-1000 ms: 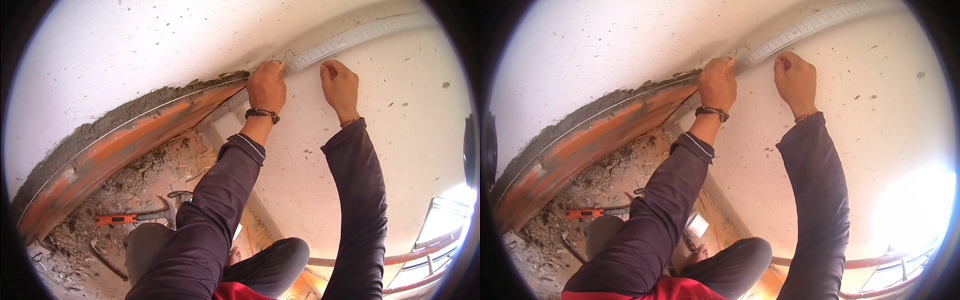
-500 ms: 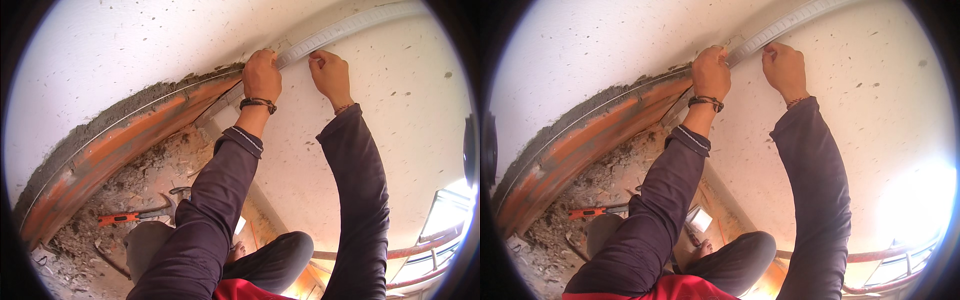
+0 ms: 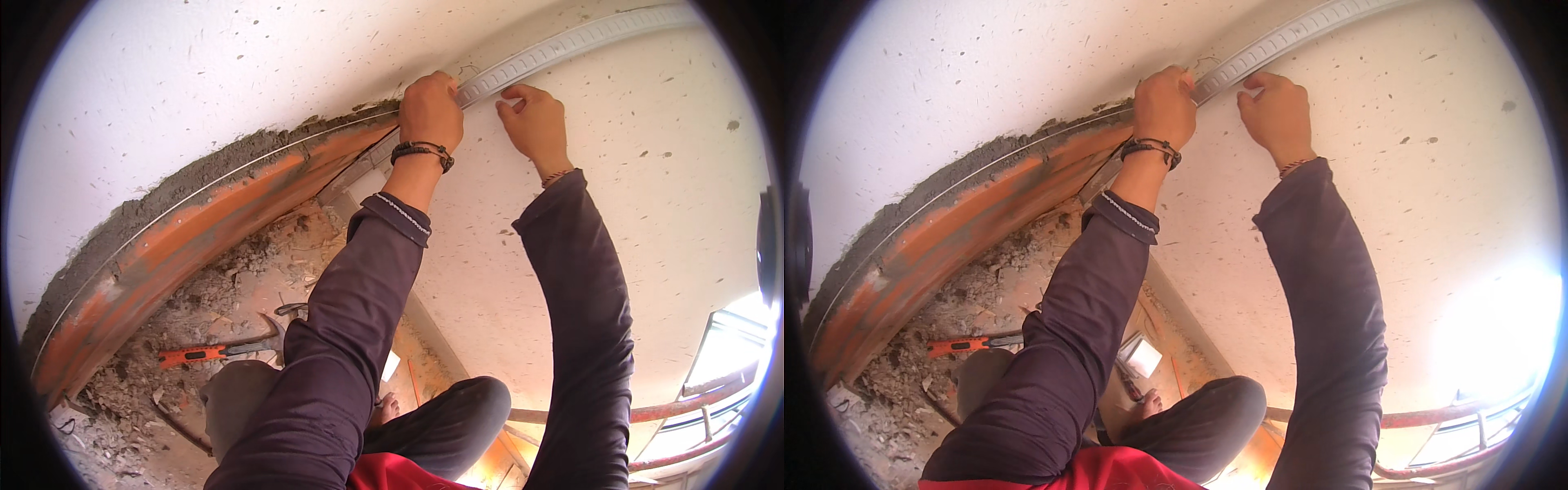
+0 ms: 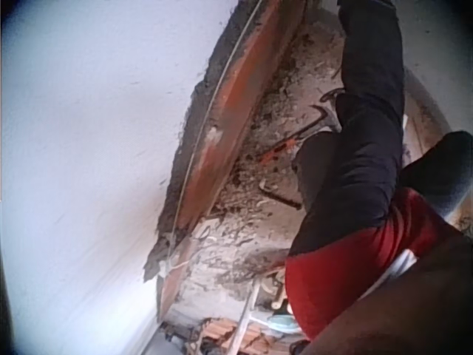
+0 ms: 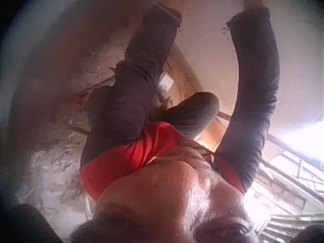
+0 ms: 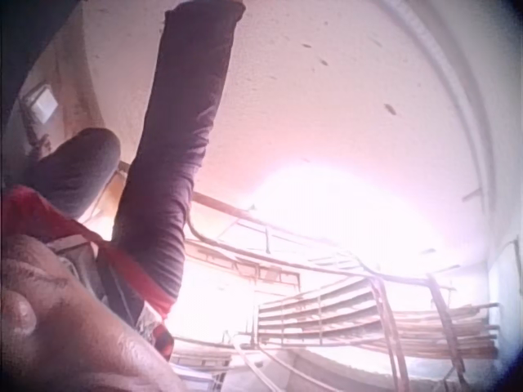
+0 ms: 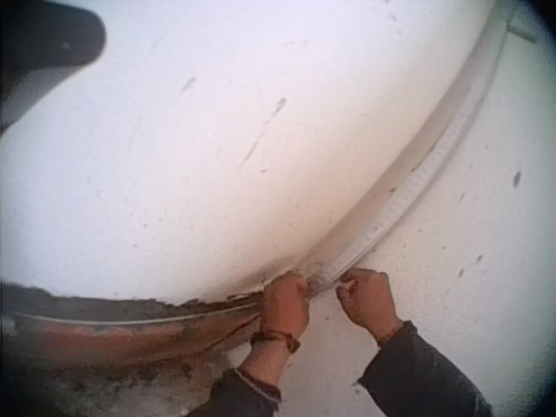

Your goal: The person measures a wall corner using a tape measure, square ruler, and pen, then aligns and fits a plastic conduit strip onto the corner over a recently bricked section.

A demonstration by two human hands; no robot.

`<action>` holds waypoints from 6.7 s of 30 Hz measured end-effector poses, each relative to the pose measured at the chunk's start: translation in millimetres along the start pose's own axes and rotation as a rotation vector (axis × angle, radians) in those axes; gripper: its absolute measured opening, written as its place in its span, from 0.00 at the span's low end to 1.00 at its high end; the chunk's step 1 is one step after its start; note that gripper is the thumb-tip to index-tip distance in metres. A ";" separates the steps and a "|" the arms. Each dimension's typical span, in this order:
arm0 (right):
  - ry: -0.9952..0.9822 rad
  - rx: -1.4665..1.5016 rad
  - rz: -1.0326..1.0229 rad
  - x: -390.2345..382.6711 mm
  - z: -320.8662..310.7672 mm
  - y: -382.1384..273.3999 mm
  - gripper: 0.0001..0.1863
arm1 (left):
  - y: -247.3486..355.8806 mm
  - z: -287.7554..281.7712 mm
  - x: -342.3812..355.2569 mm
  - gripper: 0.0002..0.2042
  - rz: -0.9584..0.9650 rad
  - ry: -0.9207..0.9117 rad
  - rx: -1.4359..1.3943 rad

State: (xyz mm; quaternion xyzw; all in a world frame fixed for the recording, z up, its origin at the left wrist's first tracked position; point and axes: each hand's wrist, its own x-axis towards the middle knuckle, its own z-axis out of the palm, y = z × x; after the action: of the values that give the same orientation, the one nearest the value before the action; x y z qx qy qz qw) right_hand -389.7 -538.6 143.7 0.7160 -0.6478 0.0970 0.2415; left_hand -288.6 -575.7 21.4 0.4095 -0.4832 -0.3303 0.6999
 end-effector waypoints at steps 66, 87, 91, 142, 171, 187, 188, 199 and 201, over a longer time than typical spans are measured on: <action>-0.242 0.422 -0.360 -31.1 4.1 19.0 0.05 | -11.0 29.0 25.8 0.13 0.091 0.052 0.029; -0.324 0.442 -0.274 -41.1 -5.1 15.0 0.07 | -16.3 35.7 30.3 0.10 0.083 0.143 -0.087; -0.352 0.428 -0.329 -41.7 -8.7 18.2 0.06 | 3.2 42.3 -6.5 0.10 0.210 0.526 -0.085; -0.285 0.430 -0.235 -64.3 -0.7 11.7 0.13 | -47.5 51.2 -39.7 0.05 -0.174 0.653 -0.204; -0.132 0.418 -0.337 -75.7 3.7 14.4 0.08 | -48.6 48.5 -34.9 0.09 -0.153 0.666 -0.269; -0.122 0.358 -0.288 -37.5 2.7 -40.3 0.14 | -33.4 44.5 -77.7 0.15 -0.123 0.403 -0.351; -0.113 0.348 -0.283 -32.1 2.2 -45.6 0.14 | -30.0 45.7 -80.1 0.17 -0.076 0.335 -0.371; -0.202 0.882 0.184 22.3 4.4 -55.0 0.15 | -7.3 50.7 -37.0 0.03 -0.174 0.471 -0.463; -0.208 0.907 0.218 31.5 8.0 -55.1 0.15 | -7.2 54.9 -31.5 0.01 -0.166 0.520 -0.470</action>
State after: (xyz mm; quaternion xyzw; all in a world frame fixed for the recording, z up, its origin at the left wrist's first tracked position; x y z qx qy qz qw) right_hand -332.9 -567.7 138.9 0.6831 -0.6322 0.3222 -0.1729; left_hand -351.0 -565.8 13.0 0.3454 -0.1651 -0.3729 0.8452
